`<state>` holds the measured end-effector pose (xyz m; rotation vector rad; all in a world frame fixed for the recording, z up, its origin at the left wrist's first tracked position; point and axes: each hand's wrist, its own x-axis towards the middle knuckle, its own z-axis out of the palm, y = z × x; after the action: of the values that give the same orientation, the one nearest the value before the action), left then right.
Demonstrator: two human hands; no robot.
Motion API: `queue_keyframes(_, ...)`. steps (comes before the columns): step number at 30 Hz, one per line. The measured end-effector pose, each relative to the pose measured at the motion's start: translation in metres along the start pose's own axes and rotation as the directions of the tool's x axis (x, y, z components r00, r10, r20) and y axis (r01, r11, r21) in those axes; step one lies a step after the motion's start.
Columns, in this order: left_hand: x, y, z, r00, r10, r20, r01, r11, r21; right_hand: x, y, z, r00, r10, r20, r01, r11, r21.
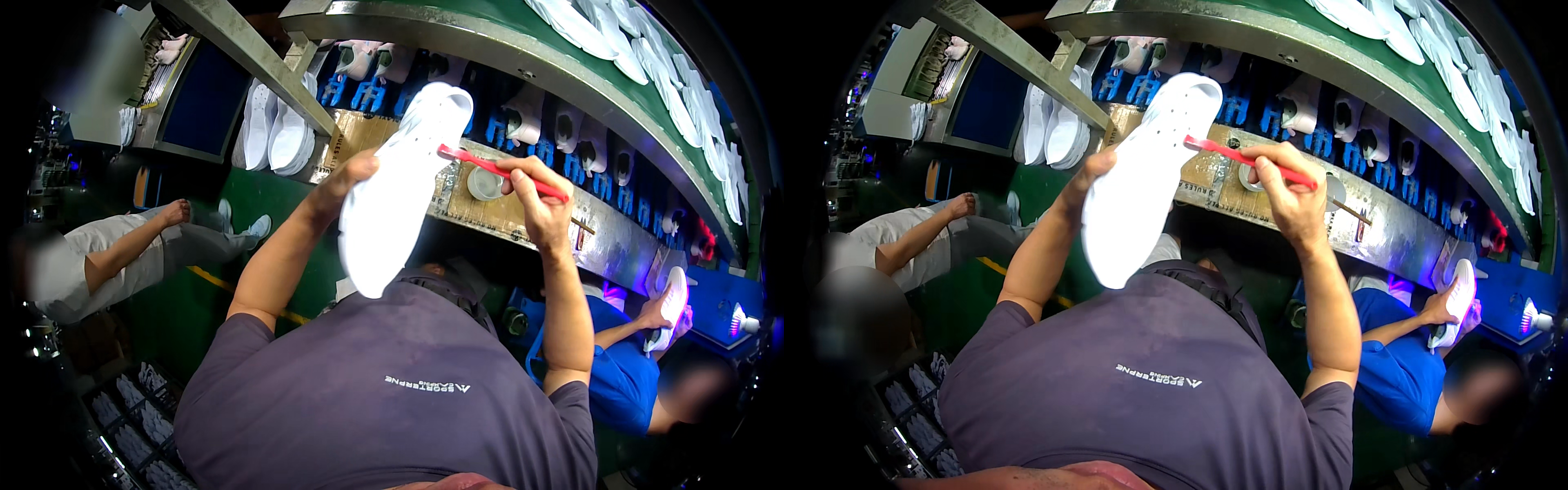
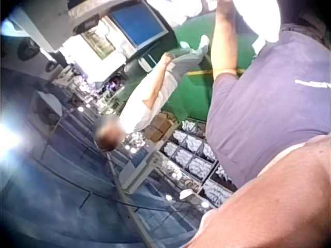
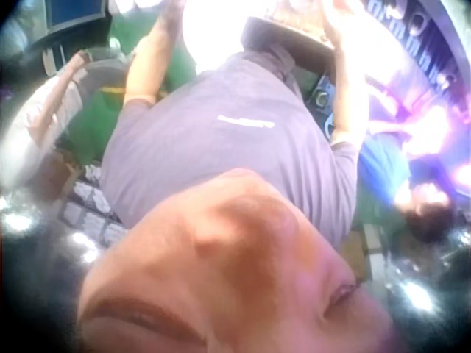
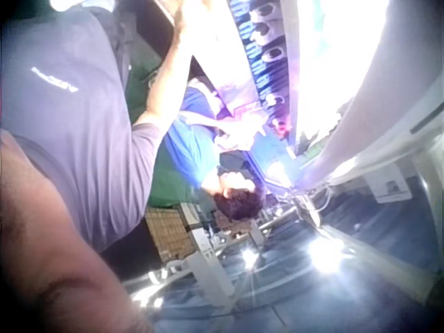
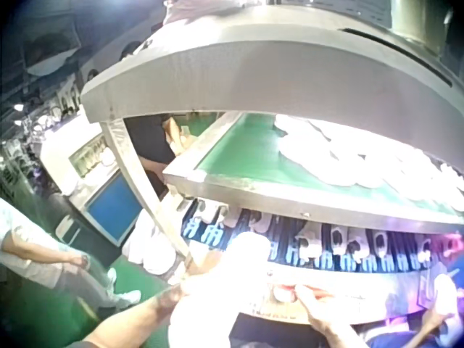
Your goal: The person applies adhesive to the bottom of white shoe soles using a red brush, taking shoes from a shelf and placing them onto a conveyor belt.
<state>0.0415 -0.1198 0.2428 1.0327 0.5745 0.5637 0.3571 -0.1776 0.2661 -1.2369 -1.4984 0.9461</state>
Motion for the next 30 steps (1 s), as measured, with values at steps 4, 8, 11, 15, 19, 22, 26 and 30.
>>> queue_keyframes(4,0.019,0.000,0.009,0.978,0.188,-0.094,-0.148,0.934,0.326,-0.029,-0.007,0.024,0.999,-0.002,-0.032,0.004,0.997,0.071)
queue_keyframes(8,0.037,-0.004,0.002,0.953,0.248,-0.172,-0.215,0.958,0.187,-0.044,-0.012,0.025,0.998,0.032,-0.045,-0.026,0.991,0.129)
queue_keyframes(11,0.062,0.016,-0.004,0.955,0.259,-0.145,-0.263,0.965,-0.004,-0.055,-0.016,0.011,0.956,-0.071,-0.283,0.142,0.960,0.240)
queue_keyframes(15,0.163,0.091,-0.012,0.750,0.658,0.061,-0.654,0.726,0.211,-0.067,-0.010,-0.003,0.759,-0.122,-0.639,0.348,0.906,0.241)
queue_keyframes(19,0.240,0.114,-0.011,0.809,0.451,-0.379,-0.433,0.891,0.137,-0.089,0.006,0.003,0.739,-0.035,-0.673,0.274,0.928,0.253)
queue_keyframes(22,0.209,0.050,-0.012,0.712,0.661,-0.237,-0.334,0.616,0.713,-0.108,0.027,0.015,0.747,0.047,-0.663,0.147,0.961,0.234)
queue_keyframes(26,0.117,-0.073,-0.007,0.879,0.424,-0.220,-0.227,0.776,0.588,-0.128,0.058,0.033,0.782,0.168,-0.600,-0.061,0.979,0.195)
queue_keyframes(30,0.012,-0.145,-0.025,0.911,-0.109,-0.399,0.339,0.748,0.570,-0.132,0.079,0.058,0.839,0.242,-0.487,-0.159,0.966,0.205)
